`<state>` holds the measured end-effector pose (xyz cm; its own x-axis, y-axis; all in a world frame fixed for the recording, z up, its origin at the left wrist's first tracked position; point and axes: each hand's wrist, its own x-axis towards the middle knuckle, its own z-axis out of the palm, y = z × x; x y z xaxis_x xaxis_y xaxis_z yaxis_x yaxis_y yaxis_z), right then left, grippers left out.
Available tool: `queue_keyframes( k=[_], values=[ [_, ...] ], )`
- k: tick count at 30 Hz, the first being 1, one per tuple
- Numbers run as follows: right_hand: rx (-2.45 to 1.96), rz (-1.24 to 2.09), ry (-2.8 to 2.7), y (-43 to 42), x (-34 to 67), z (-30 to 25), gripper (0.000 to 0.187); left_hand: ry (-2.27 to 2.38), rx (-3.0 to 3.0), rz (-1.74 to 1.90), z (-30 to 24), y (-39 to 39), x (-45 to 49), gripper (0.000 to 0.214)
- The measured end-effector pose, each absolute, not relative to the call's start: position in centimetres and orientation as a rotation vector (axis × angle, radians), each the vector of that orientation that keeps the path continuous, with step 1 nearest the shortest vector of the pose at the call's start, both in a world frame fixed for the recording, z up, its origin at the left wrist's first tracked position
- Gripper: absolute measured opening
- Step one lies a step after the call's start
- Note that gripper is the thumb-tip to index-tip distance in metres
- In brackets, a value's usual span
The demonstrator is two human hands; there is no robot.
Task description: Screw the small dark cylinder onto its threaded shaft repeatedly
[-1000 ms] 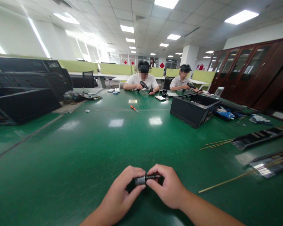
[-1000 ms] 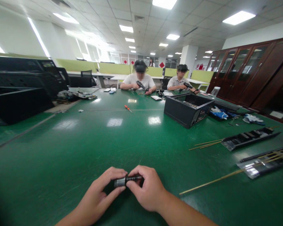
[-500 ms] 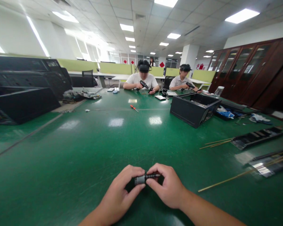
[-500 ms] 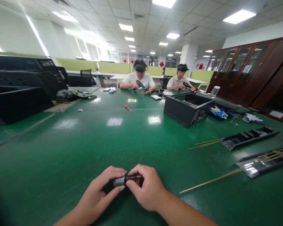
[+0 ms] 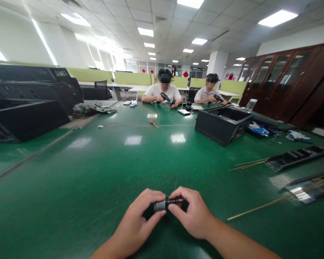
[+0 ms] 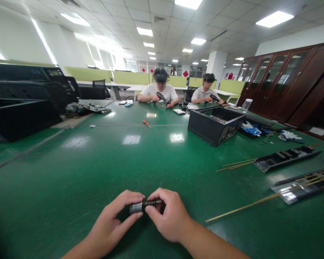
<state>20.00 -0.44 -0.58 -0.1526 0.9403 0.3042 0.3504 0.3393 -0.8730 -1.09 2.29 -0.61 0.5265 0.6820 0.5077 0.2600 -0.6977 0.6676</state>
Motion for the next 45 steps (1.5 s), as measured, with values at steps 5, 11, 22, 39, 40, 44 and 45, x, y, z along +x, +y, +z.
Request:
queue_keyframes(
  k=[5, 11, 22, 39, 40, 44, 45],
  values=[
    [-1.174, 0.812, -1.696, -0.57, 20.01, -0.43, 0.008, 0.756, 2.248, 1.085, -0.53, 2.29, -1.07, 0.029],
    [-1.167, 0.804, -1.697, -0.47, 20.03, -0.44, 0.009, 0.756, 2.247, 1.085, -0.5, 2.35, -1.11, 0.03],
    [-1.182, 0.805, -1.692, -0.42, 20.2, -0.31, 0.009, 0.791, 2.254, 1.1, -0.5, 2.36, -1.18, 0.029],
    [-1.161, 0.849, -1.658, -0.27, 20.44, -0.32, 0.01, 0.837, 2.247, 1.126, -0.29, 2.38, -1.2, 0.026],
    [-1.162, 0.851, -1.658, -0.27, 20.44, -0.35, 0.01, 0.837, 2.246, 1.125, -0.29, 2.39, -1.19, 0.026],
    [-1.165, 0.853, -1.658, -0.3, 20.41, -0.35, 0.01, 0.829, 2.236, 1.141, -0.37, 2.4, -1.22, 0.026],
    [-1.166, 0.853, -1.657, -0.32, 20.39, -0.33, 0.01, 0.831, 2.235, 1.139, -0.37, 2.41, -1.27, 0.025]
  ],
)
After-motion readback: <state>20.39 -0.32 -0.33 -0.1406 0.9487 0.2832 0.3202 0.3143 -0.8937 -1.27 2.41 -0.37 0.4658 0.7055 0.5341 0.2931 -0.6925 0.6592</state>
